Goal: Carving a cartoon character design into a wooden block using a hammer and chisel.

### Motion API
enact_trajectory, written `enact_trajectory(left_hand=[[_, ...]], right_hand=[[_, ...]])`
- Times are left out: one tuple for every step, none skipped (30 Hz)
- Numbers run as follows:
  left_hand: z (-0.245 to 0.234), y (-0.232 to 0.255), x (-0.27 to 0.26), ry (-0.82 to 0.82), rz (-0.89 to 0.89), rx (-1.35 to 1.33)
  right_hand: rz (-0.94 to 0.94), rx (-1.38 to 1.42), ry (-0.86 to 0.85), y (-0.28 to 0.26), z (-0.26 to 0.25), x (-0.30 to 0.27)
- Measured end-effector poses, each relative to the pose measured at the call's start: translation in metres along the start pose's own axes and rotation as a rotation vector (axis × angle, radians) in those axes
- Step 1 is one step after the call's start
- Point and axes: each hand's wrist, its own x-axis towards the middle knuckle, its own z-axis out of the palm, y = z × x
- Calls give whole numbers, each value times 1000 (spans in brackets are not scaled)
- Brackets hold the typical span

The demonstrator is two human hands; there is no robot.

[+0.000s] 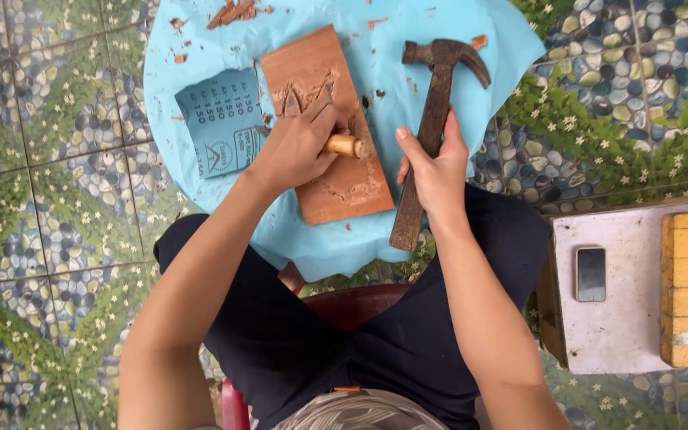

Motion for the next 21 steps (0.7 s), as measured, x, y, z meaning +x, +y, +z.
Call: enact_trajectory(left_hand=[[-3,6,3,55,23,28],[-5,12,5,110,47,56],[-13,19,12,103,39,51],[-21,26,18,113,-5,-51],[-30,32,25,126,-50,-149],[-37,45,35,121,-58,-151],[-44,57,45,288,-69,-214],[-51,70,56,456,-77,-273],[-48,89,64,455,-83,-272],[-46,109,72,565,-49,-373],[-44,127,80,681,-11,-468],[-21,131,86,686,-15,-462],[4,136,90,658,-93,-369],[30,141,95,629,-169,-278],[35,142,98,631,-179,-279],[41,144,101,730,-138,-169],[47,145,103,823,-95,-57],[52,142,104,823,-105,-56],[56,138,106,758,-151,-82],[59,135,108,693,-196,-107],[60,134,112,693,-197,-104]], right_hand=[[-25,16,5,3,-2,2],[-50,32,10,6,-3,3],[-38,30,8,4,-5,2],[-33,57,10,1,-6,2],[-31,86,9,-2,-7,2],[-22,85,6,-1,-11,2],[-28,147,47,-1,-15,3],[-35,208,89,-1,-19,3],[-30,208,86,-3,-27,2],[-43,231,163,-5,-34,2],[-59,255,236,-8,-40,4],[-58,257,228,-6,-54,9],[-254,288,27,-3,-70,12],[-461,324,-162,0,-86,15],[-453,321,-169,2,-97,15],[-277,408,28,4,-108,15],[-113,491,239,6,-120,15],[-105,488,235,10,-127,15],[-108,509,220,15,-134,16],[-111,530,206,19,-140,17],[-110,532,204,16,-136,17]])
